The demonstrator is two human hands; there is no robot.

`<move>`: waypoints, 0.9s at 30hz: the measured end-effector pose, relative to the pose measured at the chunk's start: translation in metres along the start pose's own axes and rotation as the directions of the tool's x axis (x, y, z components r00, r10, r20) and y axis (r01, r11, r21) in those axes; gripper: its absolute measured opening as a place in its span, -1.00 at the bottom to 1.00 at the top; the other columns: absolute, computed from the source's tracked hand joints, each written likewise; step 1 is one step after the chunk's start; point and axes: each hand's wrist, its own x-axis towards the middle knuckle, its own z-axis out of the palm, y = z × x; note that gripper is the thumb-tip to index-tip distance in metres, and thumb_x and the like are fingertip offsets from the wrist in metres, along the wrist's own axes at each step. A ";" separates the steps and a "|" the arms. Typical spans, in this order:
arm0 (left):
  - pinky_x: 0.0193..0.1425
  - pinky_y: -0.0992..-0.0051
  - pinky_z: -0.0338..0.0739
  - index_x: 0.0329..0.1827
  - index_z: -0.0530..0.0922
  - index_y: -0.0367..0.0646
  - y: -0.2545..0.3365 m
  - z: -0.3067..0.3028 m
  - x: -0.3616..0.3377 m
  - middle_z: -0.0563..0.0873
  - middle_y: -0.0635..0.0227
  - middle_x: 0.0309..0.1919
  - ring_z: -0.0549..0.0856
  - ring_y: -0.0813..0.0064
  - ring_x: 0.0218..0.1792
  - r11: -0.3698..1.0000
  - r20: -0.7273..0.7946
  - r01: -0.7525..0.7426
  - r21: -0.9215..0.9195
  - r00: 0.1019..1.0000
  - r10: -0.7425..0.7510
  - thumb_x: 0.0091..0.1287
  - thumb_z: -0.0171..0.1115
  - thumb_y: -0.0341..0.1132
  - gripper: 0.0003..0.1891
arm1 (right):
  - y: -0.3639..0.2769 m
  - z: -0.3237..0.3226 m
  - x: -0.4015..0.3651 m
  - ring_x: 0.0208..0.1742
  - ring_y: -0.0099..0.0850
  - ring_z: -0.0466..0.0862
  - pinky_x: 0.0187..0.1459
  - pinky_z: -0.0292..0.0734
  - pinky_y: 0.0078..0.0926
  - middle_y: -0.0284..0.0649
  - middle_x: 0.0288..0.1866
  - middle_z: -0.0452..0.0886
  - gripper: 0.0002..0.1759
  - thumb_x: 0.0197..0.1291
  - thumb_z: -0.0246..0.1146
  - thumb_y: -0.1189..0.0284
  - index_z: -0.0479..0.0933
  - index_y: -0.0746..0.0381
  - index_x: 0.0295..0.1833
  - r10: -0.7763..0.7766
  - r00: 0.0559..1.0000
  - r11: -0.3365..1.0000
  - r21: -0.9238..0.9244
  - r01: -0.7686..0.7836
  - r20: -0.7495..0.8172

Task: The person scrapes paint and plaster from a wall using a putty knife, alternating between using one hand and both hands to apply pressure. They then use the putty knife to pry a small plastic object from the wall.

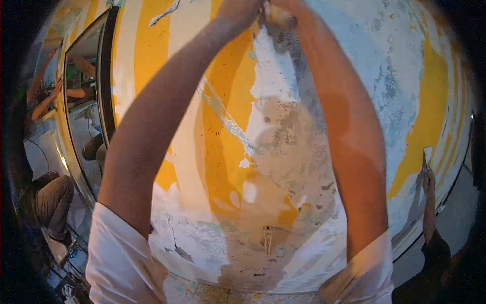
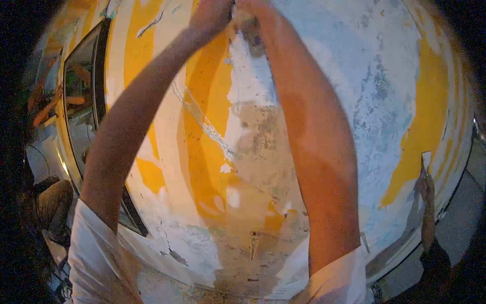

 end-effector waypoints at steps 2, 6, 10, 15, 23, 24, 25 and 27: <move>-0.06 0.00 0.60 -0.27 0.63 -0.27 -0.026 0.017 0.000 0.70 -0.08 -0.26 0.70 -0.12 -0.18 0.997 -0.040 0.052 0.049 0.998 -0.050 0.28 0.27 -0.23 -0.77 | -0.036 -0.045 0.087 -0.56 -0.30 0.55 -0.47 0.47 -0.20 -0.14 -0.51 0.60 -0.53 0.39 0.11 0.16 0.67 0.37 -0.27 0.585 0.752 0.796 -0.035 -0.605 0.304; -0.05 0.04 0.60 -0.25 0.64 -0.27 0.000 -0.020 0.011 0.68 -0.06 -0.21 0.70 -0.10 -0.15 1.000 0.089 0.001 0.001 0.996 -0.001 0.25 0.28 -0.26 -0.78 | 0.017 -0.069 0.080 -0.70 -0.35 0.35 -0.55 0.37 -0.24 -0.22 -0.55 0.52 -0.56 0.39 0.13 0.18 0.67 0.36 -0.24 -0.050 0.999 0.790 -0.612 0.041 0.002; -0.02 0.07 0.62 -0.16 0.65 -0.22 0.022 -0.020 -0.004 0.68 0.01 -0.20 0.71 -0.06 -0.12 0.998 0.130 -0.033 0.049 0.991 0.026 0.21 0.27 -0.34 -0.81 | 0.036 0.007 0.035 -0.32 -0.11 0.65 -0.34 0.53 -0.08 -0.05 -0.31 0.67 -0.53 0.38 0.15 0.13 0.66 0.37 -0.10 -0.236 0.793 0.888 -0.457 -0.059 -0.561; 0.06 0.16 0.65 0.02 0.64 -0.15 0.069 -0.036 -0.030 0.67 0.17 -0.10 0.69 0.05 -0.01 0.995 0.169 -0.077 0.065 0.983 0.066 0.28 0.20 -0.39 -0.74 | 0.034 0.016 -0.038 -0.11 0.06 0.77 -0.08 0.62 -0.02 0.23 -0.21 0.73 -0.66 0.17 0.27 0.39 0.64 0.47 -0.07 -0.109 0.803 0.809 -0.522 -0.270 -0.585; 0.12 0.25 0.66 0.15 0.63 -0.16 0.099 -0.030 -0.030 0.68 0.23 -0.04 0.67 0.14 0.06 0.979 0.201 -0.065 0.191 0.979 0.026 0.27 0.22 -0.40 -0.64 | 0.018 0.015 -0.071 -0.30 -0.07 0.74 -0.27 0.62 -0.21 0.04 -0.29 0.72 -0.70 0.17 0.23 0.37 0.66 0.42 -0.18 -0.083 0.850 0.723 -0.618 -0.307 -0.520; 0.11 0.25 0.67 0.13 0.63 -0.16 0.096 -0.028 -0.028 0.68 0.23 -0.04 0.68 0.14 0.05 0.977 0.198 -0.073 0.202 0.980 0.032 0.27 0.22 -0.39 -0.65 | 0.017 0.010 -0.065 -0.15 0.04 0.78 -0.12 0.69 -0.18 0.12 -0.17 0.76 -0.67 0.15 0.33 0.36 0.69 0.43 -0.13 -0.061 0.867 0.626 -0.696 -0.352 -0.494; 0.10 0.24 0.67 0.11 0.64 -0.16 0.092 -0.026 -0.027 0.68 0.23 -0.05 0.68 0.14 0.05 0.974 0.195 -0.081 0.213 0.980 0.038 0.26 0.23 -0.39 -0.66 | 0.021 0.001 -0.056 -0.18 0.04 0.78 -0.13 0.69 -0.18 0.10 -0.17 0.76 -0.68 0.15 0.33 0.35 0.70 0.41 -0.13 -0.117 0.882 0.632 -0.719 -0.289 -0.457; 0.09 0.23 0.67 0.08 0.64 -0.16 0.082 -0.022 -0.024 0.69 0.22 -0.06 0.69 0.13 0.03 0.970 0.193 -0.076 0.232 0.981 0.031 0.25 0.23 -0.38 -0.68 | 0.030 -0.015 -0.034 -0.23 0.05 0.78 -0.16 0.71 -0.18 0.06 -0.17 0.77 -0.70 0.16 0.33 0.35 0.71 0.38 -0.13 -0.227 0.896 0.632 -0.758 -0.163 -0.381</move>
